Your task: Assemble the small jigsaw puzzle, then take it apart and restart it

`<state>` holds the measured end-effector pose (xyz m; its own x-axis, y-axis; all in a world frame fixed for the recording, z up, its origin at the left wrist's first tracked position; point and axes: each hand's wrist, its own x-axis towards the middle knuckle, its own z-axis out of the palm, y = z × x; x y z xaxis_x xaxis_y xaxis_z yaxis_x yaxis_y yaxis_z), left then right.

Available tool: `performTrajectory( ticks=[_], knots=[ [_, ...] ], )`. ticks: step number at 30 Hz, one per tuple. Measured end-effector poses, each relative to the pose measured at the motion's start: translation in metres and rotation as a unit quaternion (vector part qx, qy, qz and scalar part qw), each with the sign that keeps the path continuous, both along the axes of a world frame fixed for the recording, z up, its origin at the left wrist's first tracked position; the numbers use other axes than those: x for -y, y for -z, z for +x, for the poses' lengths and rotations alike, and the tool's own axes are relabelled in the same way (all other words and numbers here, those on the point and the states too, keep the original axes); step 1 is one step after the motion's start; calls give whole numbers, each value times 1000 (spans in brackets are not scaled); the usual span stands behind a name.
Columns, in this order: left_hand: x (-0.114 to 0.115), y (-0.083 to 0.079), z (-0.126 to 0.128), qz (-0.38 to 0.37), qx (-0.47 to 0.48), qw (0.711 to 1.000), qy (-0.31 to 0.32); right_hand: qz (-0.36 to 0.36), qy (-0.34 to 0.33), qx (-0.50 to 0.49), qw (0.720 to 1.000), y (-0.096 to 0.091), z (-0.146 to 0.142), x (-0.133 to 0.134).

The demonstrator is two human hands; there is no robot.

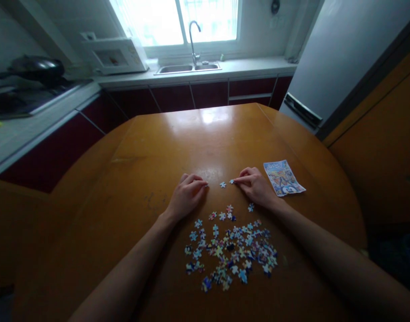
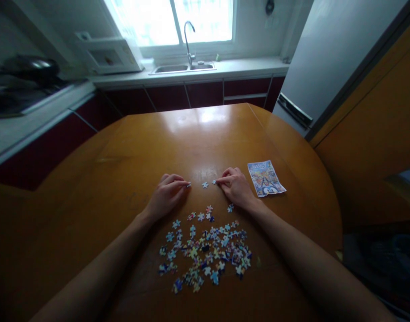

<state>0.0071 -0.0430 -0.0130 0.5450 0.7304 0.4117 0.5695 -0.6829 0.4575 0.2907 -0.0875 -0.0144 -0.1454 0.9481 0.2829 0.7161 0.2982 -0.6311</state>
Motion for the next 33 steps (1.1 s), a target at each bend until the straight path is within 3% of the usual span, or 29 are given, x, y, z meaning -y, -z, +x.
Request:
performTrajectory(
  ticks=[8, 13, 17, 22, 33],
  knots=[
    [5, -6, 4, 13, -10, 1000, 18, 0, -26, -5, 1000, 1, 5, -2],
    [9, -20, 22, -29, -37, 997, -56, -5, -18, -29, 999, 4, 5, -6],
    [7, -25, 47, -66, -66, 992, -79, -3, -8, -55, 998, 8, 4, -9],
    [1, -22, 66, -93, -83, 989, -75, 4, 1, -75, 997, 11, 3, -9],
    [1, -13, 62, -111, -49, 990, -66, 7, 20, -82, 996, 10, 9, -8]
  ],
)
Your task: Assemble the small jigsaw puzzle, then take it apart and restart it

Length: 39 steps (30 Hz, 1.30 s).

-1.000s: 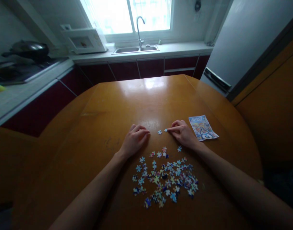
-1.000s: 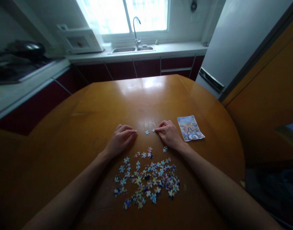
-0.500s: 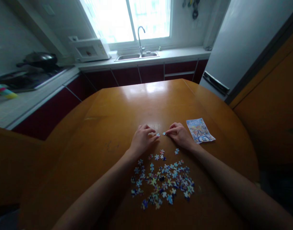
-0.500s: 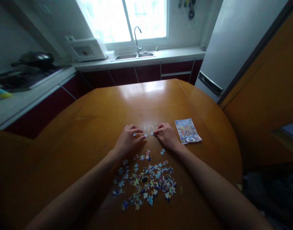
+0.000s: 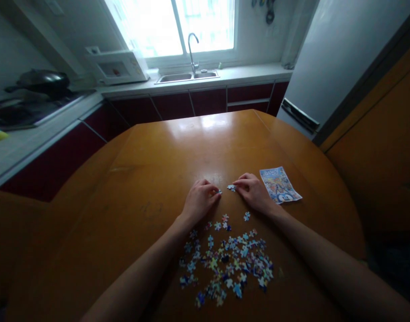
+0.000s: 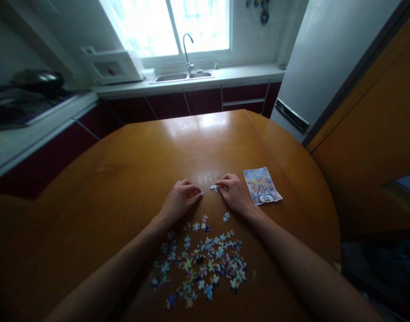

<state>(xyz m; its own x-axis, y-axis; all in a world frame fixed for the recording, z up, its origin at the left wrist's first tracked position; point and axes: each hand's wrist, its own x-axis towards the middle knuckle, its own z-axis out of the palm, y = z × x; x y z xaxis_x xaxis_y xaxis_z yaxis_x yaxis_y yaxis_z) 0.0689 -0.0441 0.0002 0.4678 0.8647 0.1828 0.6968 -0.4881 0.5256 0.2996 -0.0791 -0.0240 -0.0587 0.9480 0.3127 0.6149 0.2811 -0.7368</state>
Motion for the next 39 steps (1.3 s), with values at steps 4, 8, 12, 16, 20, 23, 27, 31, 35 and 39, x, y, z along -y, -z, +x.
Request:
performTrajectory(
  ticks=[4, 8, 12, 16, 20, 23, 27, 31, 35, 39],
  knots=[
    [-1, 0, 2, 3, 3, 1000, 19, 11, -9, 42, 999, -2, -5, 2],
    [-3, -1, 3, 12, 8, 1000, 27, 27, -33, 66, 997, -3, -8, 4],
    [-3, 0, 4, 10, 15, 999, 31, 36, -45, 78, 995, -2, -9, 4],
    [-4, 2, 7, 10, 23, 999, 33, 40, -47, 88, 994, -2, -11, 5],
    [-4, 3, 8, 19, 22, 999, 34, 39, -50, 85, 994, -4, -12, 6],
    [-4, 4, 7, 21, 17, 999, 35, 37, -51, 84, 994, -5, -12, 6],
    [-3, 5, 7, 26, 17, 999, 34, 33, -53, 87, 994, -4, -11, 5],
    [-3, 5, 9, 41, 10, 998, 43, 30, -51, 92, 994, -3, -11, 5],
    [-3, 6, 10, 54, -5, 997, 52, 27, -50, 96, 994, -4, -11, 4],
    [-3, 9, 8, 70, -9, 996, 56, 33, -56, 92, 994, -3, -10, 4]
  ],
)
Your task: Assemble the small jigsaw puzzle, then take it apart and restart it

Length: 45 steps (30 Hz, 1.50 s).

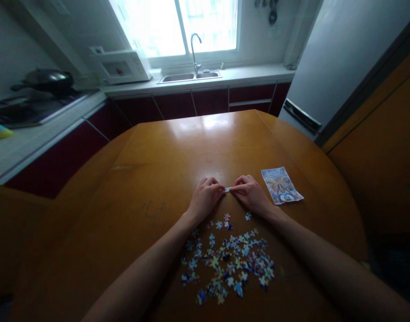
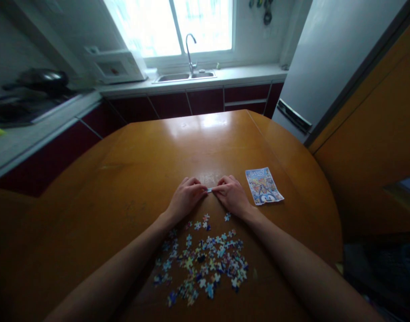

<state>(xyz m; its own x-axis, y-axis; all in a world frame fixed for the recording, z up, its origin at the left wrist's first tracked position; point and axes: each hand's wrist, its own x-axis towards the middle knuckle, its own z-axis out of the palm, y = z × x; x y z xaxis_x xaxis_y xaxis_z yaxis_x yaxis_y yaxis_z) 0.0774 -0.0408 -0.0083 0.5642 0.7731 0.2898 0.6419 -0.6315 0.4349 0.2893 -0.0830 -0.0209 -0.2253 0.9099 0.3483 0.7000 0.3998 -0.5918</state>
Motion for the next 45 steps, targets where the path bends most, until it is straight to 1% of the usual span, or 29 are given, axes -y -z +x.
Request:
performTrajectory(
  ticks=[6, 21, 25, 28, 31, 34, 37, 42, 45],
  knots=[
    [2, 1, -1, 20, 0, 1000, 6, 1, -3, -6, 1000, 0, 0, 0],
    [0, -2, 0, -31, 29, 999, 2, -5, -5, -10, 1000, 0, 1, 0],
    [-1, -1, 0, -22, 32, 999, 9, -5, -4, -11, 1000, -1, 0, 0],
    [-1, 0, 0, -8, 18, 1000, 16, -8, -1, -12, 1000, -1, 0, 0],
    [-1, 1, 1, -12, 19, 999, 25, -9, 0, -15, 1000, 0, 0, 0],
    [-1, 1, 2, -17, 31, 998, 58, -11, 5, -12, 1000, 1, 0, 0],
    [-1, 1, 1, -10, 20, 996, 89, -12, 9, -11, 1000, -1, -1, 0],
    [-2, 0, 0, 0, -14, 995, 99, -16, 33, -40, 999, -5, -2, 1],
    [-2, 0, 0, 5, -20, 994, 105, -22, 38, -21, 999, -7, -1, 1]
  ],
)
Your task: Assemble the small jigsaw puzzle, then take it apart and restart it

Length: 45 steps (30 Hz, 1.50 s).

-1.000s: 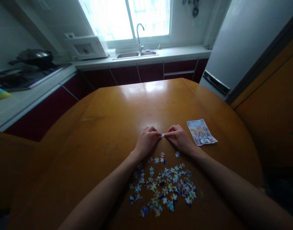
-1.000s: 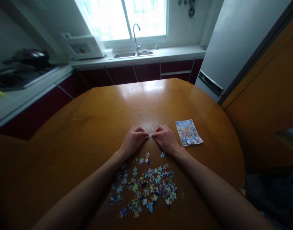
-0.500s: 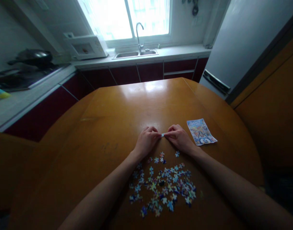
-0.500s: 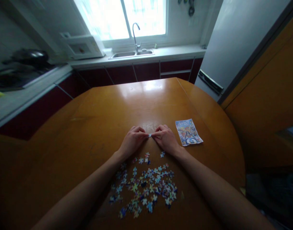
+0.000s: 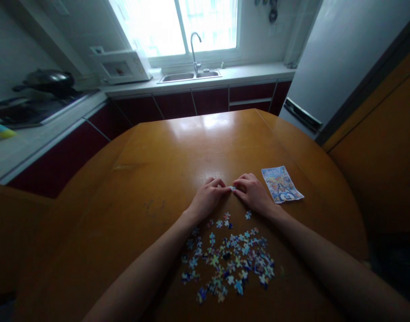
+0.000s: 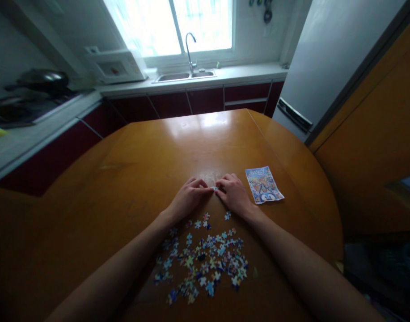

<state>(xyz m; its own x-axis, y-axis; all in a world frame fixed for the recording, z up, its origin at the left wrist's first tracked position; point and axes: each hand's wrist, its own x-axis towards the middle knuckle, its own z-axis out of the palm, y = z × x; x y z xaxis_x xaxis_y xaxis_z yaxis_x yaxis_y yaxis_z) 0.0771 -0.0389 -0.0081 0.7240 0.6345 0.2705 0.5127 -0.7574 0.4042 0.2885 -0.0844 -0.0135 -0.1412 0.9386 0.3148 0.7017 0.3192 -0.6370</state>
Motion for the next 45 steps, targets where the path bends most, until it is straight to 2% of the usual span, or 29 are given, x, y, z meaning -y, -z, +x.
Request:
performTrajectory(
  ticks=[8, 16, 31, 39, 45],
  knots=[
    [1, -2, -1, 15, -17, 1000, 4, 0, 8, 30, 1000, -3, 2, 2],
    [-3, 5, -3, 51, -10, 999, 14, -4, 34, 53, 998, -2, 6, 0],
    [-4, 5, -4, 58, -11, 998, 14, 5, 4, 49, 999, 3, 10, -1],
    [-3, 9, -5, 54, -4, 998, 12, -4, 18, 33, 999, -3, 7, 0],
    [-4, 11, -4, 61, -1, 998, 12, 4, 0, 32, 999, -4, 2, -1]
  ],
)
